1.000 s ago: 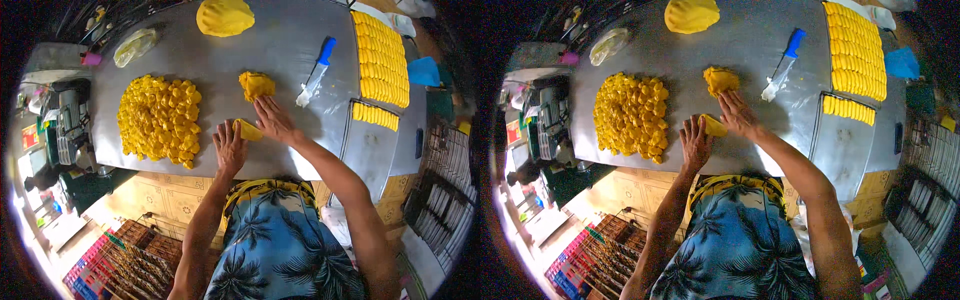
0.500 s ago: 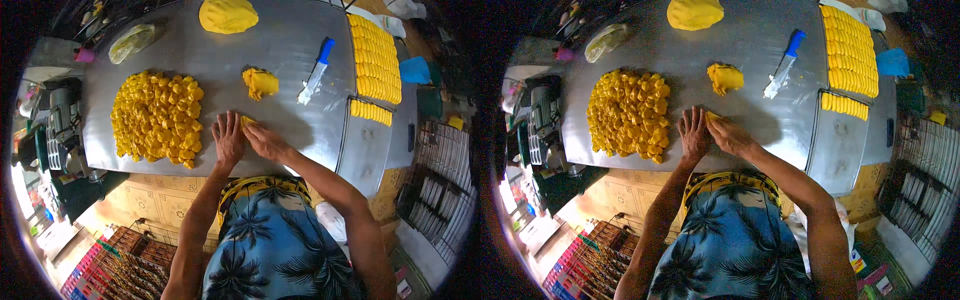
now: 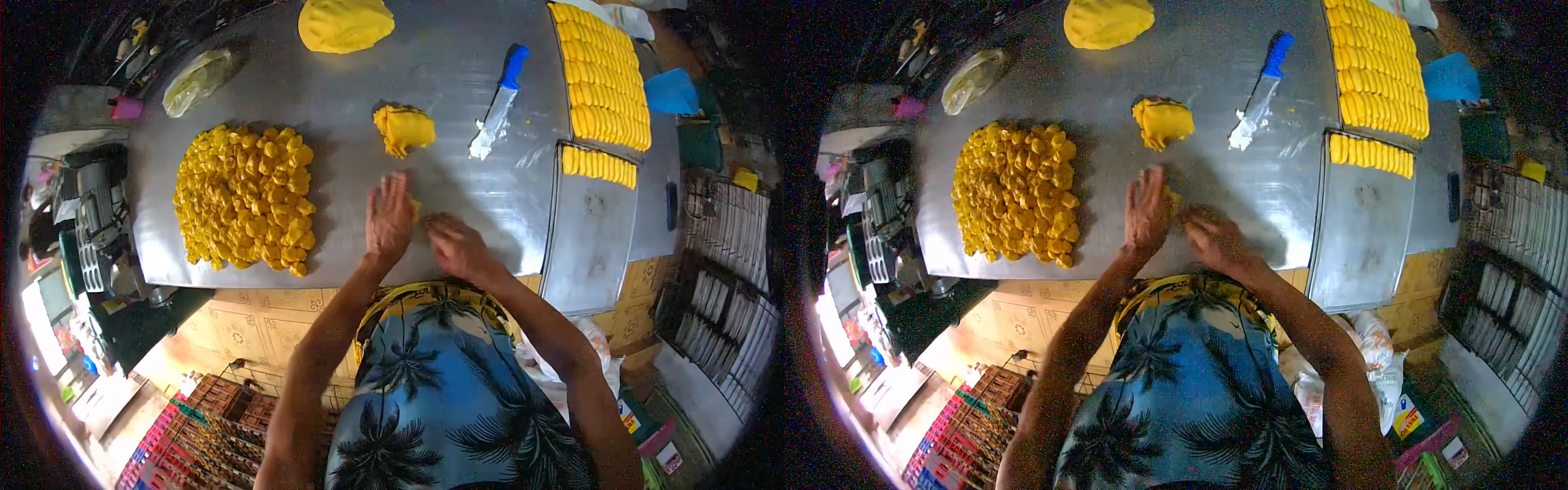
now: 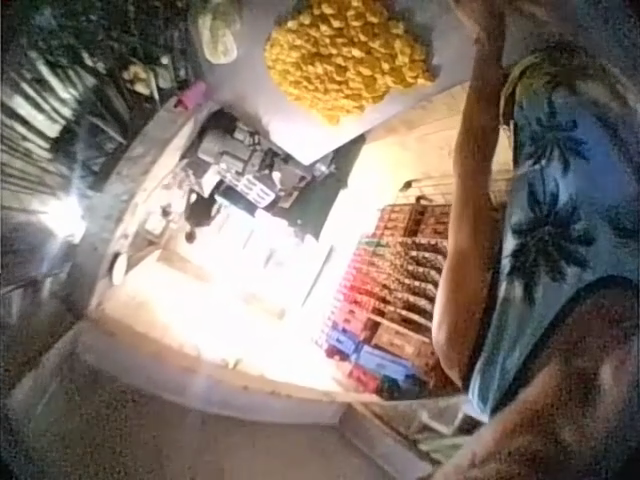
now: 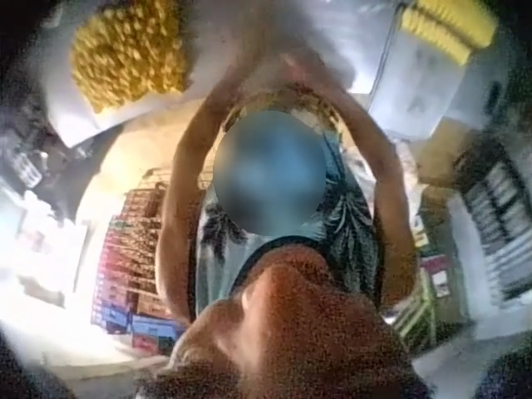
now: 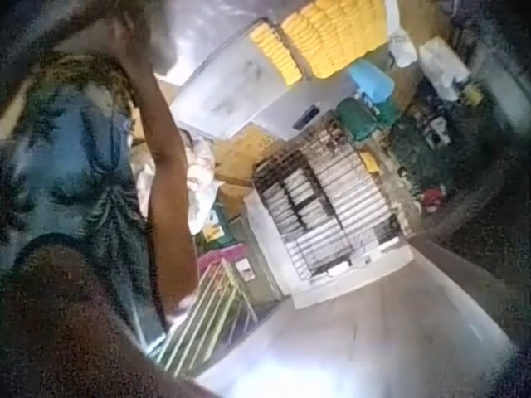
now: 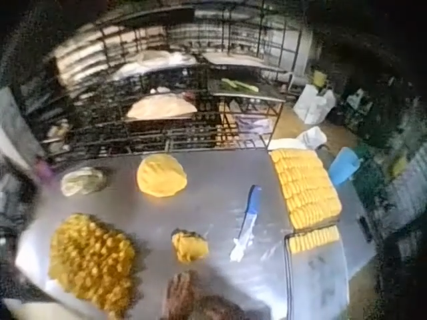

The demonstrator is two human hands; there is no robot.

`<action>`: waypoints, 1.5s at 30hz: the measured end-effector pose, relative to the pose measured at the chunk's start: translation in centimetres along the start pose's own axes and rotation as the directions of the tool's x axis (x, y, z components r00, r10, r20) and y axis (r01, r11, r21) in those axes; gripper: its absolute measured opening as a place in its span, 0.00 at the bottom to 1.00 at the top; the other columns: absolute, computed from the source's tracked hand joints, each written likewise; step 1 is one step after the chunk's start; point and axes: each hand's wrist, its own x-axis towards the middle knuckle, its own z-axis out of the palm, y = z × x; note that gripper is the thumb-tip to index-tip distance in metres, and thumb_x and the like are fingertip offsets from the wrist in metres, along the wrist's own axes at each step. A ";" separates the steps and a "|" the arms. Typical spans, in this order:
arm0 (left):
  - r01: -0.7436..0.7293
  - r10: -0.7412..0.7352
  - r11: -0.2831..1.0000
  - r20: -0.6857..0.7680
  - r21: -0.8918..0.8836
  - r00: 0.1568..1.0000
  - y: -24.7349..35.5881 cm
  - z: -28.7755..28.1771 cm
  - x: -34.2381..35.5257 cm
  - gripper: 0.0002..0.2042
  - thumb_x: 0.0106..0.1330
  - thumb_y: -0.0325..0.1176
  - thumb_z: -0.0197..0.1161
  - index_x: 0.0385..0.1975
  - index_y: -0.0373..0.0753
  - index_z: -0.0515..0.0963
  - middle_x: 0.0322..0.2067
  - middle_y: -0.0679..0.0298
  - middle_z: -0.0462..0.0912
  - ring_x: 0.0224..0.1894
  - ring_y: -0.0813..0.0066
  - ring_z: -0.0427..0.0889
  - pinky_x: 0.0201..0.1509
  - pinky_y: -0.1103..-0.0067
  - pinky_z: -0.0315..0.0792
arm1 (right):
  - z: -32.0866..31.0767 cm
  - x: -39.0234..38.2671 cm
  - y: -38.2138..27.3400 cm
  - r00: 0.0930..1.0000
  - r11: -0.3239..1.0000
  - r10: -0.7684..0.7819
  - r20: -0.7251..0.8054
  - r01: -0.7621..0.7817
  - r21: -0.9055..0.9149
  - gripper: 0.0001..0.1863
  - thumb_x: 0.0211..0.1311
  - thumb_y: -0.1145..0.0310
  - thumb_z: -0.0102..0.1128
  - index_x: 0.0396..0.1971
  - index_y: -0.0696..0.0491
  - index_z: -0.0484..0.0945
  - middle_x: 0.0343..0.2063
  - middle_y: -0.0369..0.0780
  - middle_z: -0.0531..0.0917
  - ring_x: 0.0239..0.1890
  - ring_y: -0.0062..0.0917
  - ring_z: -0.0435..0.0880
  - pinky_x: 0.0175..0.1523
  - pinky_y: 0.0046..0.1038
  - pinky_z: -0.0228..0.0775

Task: Rolling small pieces of yellow dough into balls and placing them onto a baking tray.

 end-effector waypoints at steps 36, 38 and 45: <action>0.112 -0.245 0.750 -0.117 -0.652 0.962 -26.6 -5.4 10.7 0.23 0.78 0.43 0.57 0.67 0.37 0.70 0.64 0.52 0.72 0.63 0.52 0.71 0.63 0.60 0.71 | -3.7 -3.3 2.7 0.566 0.695 0.717 -0.407 -0.544 0.470 0.13 0.65 0.77 0.69 0.49 0.54 0.86 0.43 0.43 0.86 0.41 0.32 0.86 0.45 0.31 0.80; 0.234 -0.354 0.536 0.035 -0.811 0.935 -25.9 -5.1 7.1 0.28 0.80 0.48 0.55 0.73 0.39 0.64 0.71 0.51 0.64 0.71 0.53 0.64 0.71 0.58 0.66 | -6.1 -6.3 7.2 0.407 0.686 0.716 -0.567 -0.559 0.465 0.14 0.64 0.78 0.69 0.49 0.56 0.85 0.42 0.42 0.87 0.40 0.25 0.85 0.45 0.27 0.79; 0.150 -0.374 0.228 0.055 -0.962 0.926 -14.0 -4.3 -0.5 0.17 0.76 0.28 0.62 0.61 0.32 0.76 0.50 0.60 0.82 0.54 0.64 0.82 0.57 0.70 0.79 | -18.4 -21.2 30.3 -0.125 0.564 0.650 -0.749 -0.581 0.587 0.11 0.64 0.78 0.69 0.47 0.56 0.86 0.34 0.34 0.87 0.36 0.18 0.83 0.46 0.23 0.77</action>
